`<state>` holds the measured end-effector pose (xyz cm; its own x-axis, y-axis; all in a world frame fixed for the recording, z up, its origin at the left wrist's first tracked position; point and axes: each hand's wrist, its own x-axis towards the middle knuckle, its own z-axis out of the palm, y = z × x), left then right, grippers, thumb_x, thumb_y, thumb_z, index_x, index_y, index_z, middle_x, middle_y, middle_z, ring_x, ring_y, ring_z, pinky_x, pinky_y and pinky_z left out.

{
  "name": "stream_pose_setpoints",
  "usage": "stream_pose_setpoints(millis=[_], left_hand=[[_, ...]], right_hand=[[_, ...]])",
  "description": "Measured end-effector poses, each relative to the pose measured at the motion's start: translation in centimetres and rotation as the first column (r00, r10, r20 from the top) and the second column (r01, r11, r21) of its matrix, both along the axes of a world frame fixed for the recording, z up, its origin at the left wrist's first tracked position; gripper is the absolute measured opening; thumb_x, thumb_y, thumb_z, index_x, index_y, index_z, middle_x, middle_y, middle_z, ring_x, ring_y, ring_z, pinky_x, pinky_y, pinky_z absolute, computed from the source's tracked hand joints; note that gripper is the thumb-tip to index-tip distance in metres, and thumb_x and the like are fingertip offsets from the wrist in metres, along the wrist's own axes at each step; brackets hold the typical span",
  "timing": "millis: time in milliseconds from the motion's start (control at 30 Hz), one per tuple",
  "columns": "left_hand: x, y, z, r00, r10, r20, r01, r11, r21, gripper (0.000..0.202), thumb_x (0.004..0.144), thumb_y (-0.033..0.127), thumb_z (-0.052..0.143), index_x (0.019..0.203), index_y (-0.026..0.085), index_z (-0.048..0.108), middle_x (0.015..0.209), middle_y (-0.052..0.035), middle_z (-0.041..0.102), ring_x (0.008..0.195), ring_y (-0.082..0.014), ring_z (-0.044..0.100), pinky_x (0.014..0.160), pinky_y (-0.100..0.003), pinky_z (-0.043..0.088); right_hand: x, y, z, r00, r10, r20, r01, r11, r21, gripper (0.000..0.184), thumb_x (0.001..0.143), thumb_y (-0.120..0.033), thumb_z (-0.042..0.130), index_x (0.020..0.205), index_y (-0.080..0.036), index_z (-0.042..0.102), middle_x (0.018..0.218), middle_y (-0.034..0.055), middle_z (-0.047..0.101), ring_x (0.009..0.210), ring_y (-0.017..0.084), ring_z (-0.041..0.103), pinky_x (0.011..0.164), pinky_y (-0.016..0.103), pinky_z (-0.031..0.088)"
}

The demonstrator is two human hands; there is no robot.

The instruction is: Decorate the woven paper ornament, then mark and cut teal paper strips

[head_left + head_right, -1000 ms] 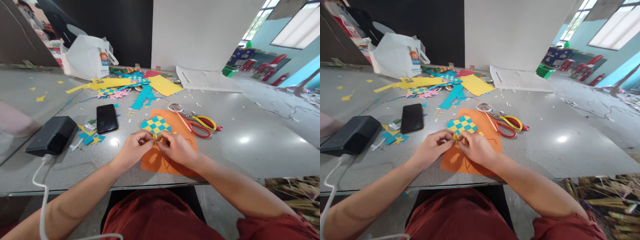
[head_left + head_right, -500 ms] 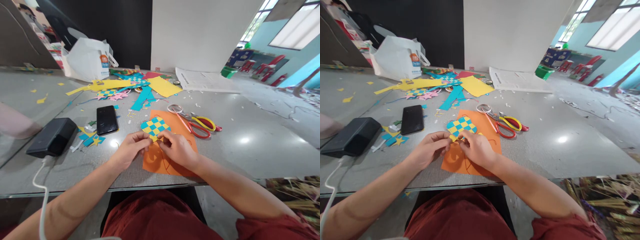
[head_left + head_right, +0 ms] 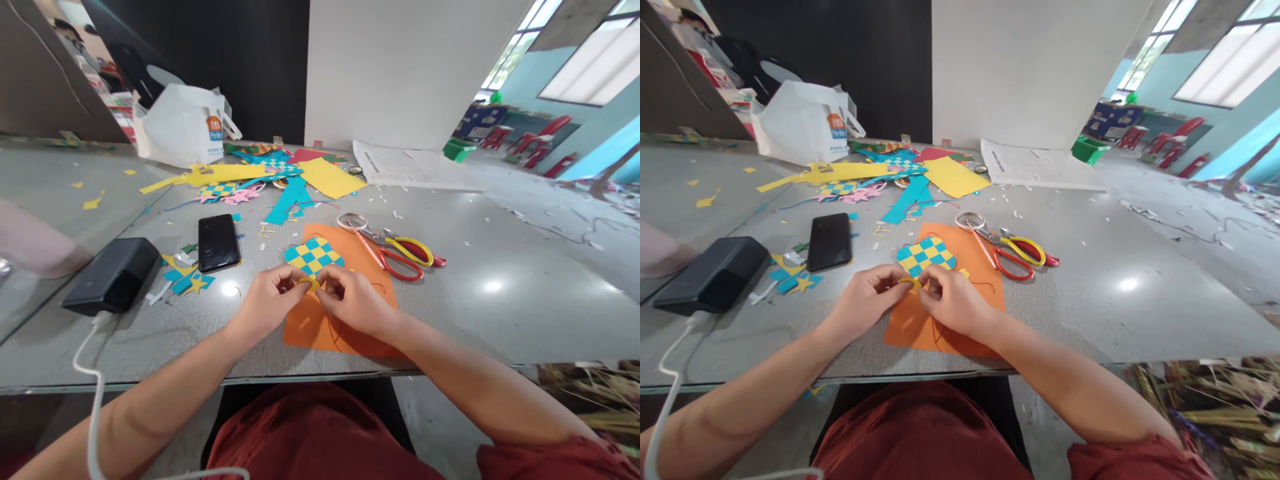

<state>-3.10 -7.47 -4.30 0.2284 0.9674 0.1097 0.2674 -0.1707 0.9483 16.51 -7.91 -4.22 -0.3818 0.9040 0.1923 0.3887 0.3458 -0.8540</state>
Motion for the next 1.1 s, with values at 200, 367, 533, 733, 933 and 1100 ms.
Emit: stream_pose_setpoints(millis=[200, 367, 533, 733, 933, 1100], left_hand=[[-0.1, 0.2, -0.3, 0.99, -0.021, 0.139, 0.043, 0.986, -0.163, 0.025, 0.081, 0.044, 0.072, 0.082, 0.019, 0.066, 0.062, 0.0043, 0.055, 0.051, -0.0099, 0.047, 0.048, -0.023, 0.038], [0.0, 0.2, -0.1, 0.988, -0.015, 0.153, 0.042, 0.984, -0.172, 0.026, 0.08, 0.044, 0.073, 0.081, 0.019, 0.066, 0.062, 0.0039, 0.056, 0.052, -0.0099, 0.048, 0.047, -0.022, 0.039], [0.0, 0.1, 0.1, 0.994, -0.004, 0.108, 0.019, 0.99, -0.141, 0.026, 0.078, 0.044, 0.073, 0.081, 0.019, 0.066, 0.065, 0.0027, 0.058, 0.054, -0.0101, 0.049, 0.048, -0.022, 0.038], [0.0, 0.1, 0.1, 0.997, -0.02, 0.074, 0.031, 0.989, -0.147, 0.027, 0.077, 0.046, 0.071, 0.081, 0.019, 0.067, 0.062, 0.003, 0.057, 0.054, -0.0111, 0.049, 0.05, -0.024, 0.039], [0.0, 0.0, 0.1, 0.999, 0.013, -0.034, -0.015, 0.999, -0.053, 0.023, 0.078, 0.04, 0.067, 0.088, 0.019, 0.073, 0.061, 0.0031, 0.056, 0.054, -0.0119, 0.047, 0.051, -0.025, 0.038], [0.4, -0.2, 0.4, 0.994, 0.102, -0.036, -0.1, 0.994, 0.05, 0.021, 0.075, 0.034, 0.071, 0.091, 0.021, 0.067, 0.079, 0.0007, 0.066, 0.06, -0.0123, 0.054, 0.054, -0.025, 0.043]], right_hand=[[0.0, 0.3, -0.4, 0.988, 0.04, -0.148, -0.051, 0.996, -0.073, 0.006, 0.09, -0.027, 0.056, 0.091, -0.021, 0.057, 0.07, -0.0035, 0.054, 0.061, 0.013, 0.051, 0.059, 0.026, 0.041], [-0.1, 0.2, -0.2, 0.987, 0.028, -0.156, -0.044, 0.994, -0.102, 0.01, 0.088, -0.03, 0.059, 0.091, -0.021, 0.057, 0.069, -0.004, 0.052, 0.06, 0.012, 0.048, 0.057, 0.026, 0.039], [-0.2, 0.1, 0.0, 0.989, 0.028, -0.147, -0.043, 0.994, -0.101, 0.01, 0.089, -0.03, 0.06, 0.089, -0.02, 0.057, 0.068, -0.0046, 0.05, 0.06, 0.012, 0.045, 0.056, 0.026, 0.037], [-0.1, 0.2, 0.0, 0.989, 0.018, -0.144, -0.036, 0.991, -0.128, 0.015, 0.089, -0.034, 0.062, 0.089, -0.02, 0.059, 0.07, -0.0036, 0.052, 0.062, 0.012, 0.047, 0.058, 0.026, 0.039], [0.0, 0.4, 0.2, 0.99, 0.013, -0.138, -0.039, 0.981, -0.188, 0.016, 0.088, -0.034, 0.066, 0.085, -0.019, 0.063, 0.077, 0.0001, 0.063, 0.068, 0.014, 0.054, 0.064, 0.028, 0.044], [0.0, 0.6, 0.6, 0.992, 0.011, -0.129, -0.037, 0.979, -0.201, 0.014, 0.087, -0.029, 0.066, 0.079, -0.019, 0.063, 0.075, 0.0002, 0.063, 0.069, 0.014, 0.055, 0.064, 0.027, 0.045]])
